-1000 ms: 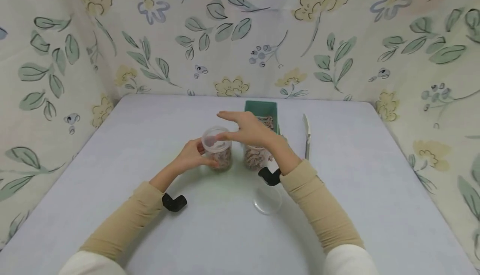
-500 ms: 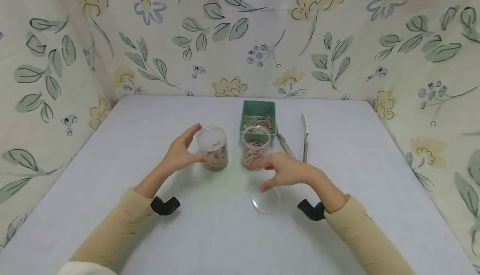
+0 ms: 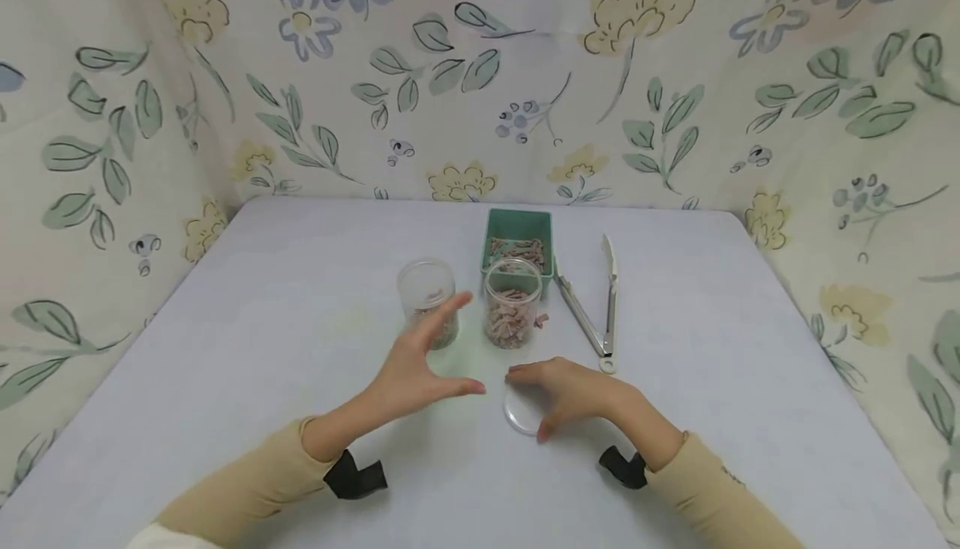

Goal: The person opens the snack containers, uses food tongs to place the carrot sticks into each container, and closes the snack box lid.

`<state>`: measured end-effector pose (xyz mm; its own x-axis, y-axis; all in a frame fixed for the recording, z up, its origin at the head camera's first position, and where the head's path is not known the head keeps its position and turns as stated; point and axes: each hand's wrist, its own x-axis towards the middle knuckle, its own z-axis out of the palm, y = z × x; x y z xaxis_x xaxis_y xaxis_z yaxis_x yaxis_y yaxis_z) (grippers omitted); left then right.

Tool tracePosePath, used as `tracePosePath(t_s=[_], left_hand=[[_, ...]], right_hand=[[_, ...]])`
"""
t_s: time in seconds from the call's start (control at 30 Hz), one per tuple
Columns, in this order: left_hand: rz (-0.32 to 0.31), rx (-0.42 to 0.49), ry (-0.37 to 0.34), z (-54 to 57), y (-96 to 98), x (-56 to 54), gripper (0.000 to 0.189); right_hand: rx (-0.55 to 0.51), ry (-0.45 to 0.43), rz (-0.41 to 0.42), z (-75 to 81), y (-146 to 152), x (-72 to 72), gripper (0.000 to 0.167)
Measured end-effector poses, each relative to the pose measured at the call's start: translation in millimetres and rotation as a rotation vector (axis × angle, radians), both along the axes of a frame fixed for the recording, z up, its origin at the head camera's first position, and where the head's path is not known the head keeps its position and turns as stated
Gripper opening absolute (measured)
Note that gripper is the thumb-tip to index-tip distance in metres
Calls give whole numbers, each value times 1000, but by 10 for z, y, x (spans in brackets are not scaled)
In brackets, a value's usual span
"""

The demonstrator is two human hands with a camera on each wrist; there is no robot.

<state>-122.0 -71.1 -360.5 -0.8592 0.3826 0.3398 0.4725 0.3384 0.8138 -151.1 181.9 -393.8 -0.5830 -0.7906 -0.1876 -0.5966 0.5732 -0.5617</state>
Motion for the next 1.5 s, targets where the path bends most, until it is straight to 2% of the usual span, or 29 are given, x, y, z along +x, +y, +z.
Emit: tracePosePath(t_s=[0.07, 0.13, 0.2, 0.3, 0.4, 0.5, 0.63, 0.8, 0.97, 1.17, 1.23, 1.4, 1.5], left_hand=[[-45, -41, -103, -38, 91, 27, 100], [-45, -80, -208, -75, 163, 17, 101], [-10, -93, -289, -116, 221, -28, 101], [79, -69, -382, -181, 297, -121, 102], [164, -28, -447, -266, 384, -223, 106], [207, 2, -483, -351, 475, -317, 110], [236, 29, -472, -440, 574, -461, 110], [251, 51, -426, -519, 665, -608, 105], [249, 131, -427, -571, 732, -670, 96], [251, 272, -456, -604, 714, -721, 78], [242, 286, -464, -601, 694, -710, 77], [204, 159, -402, -567, 648, -601, 78], [156, 57, -356, -502, 628, -505, 79]], right_hand=[[0, 30, 16, 12, 6, 4, 76], [-4, 58, 18, 37, 17, -1, 73], [1, 76, 8, 57, 29, -7, 73], [5, 68, -16, 48, 41, -15, 78], [22, 78, -21, 11, 45, -16, 82], [41, 110, -21, 3, 58, -15, 82], [48, 107, -82, 77, 116, -18, 79], [-10, 98, -164, 251, 260, -29, 76], [-105, 126, -193, 400, 418, -57, 77], [-271, 77, -272, 494, 530, -124, 78], [-337, 79, -284, 519, 575, -158, 77], [-518, 52, -267, 574, 676, -239, 73], [-571, 0, -234, 600, 677, -277, 72]])
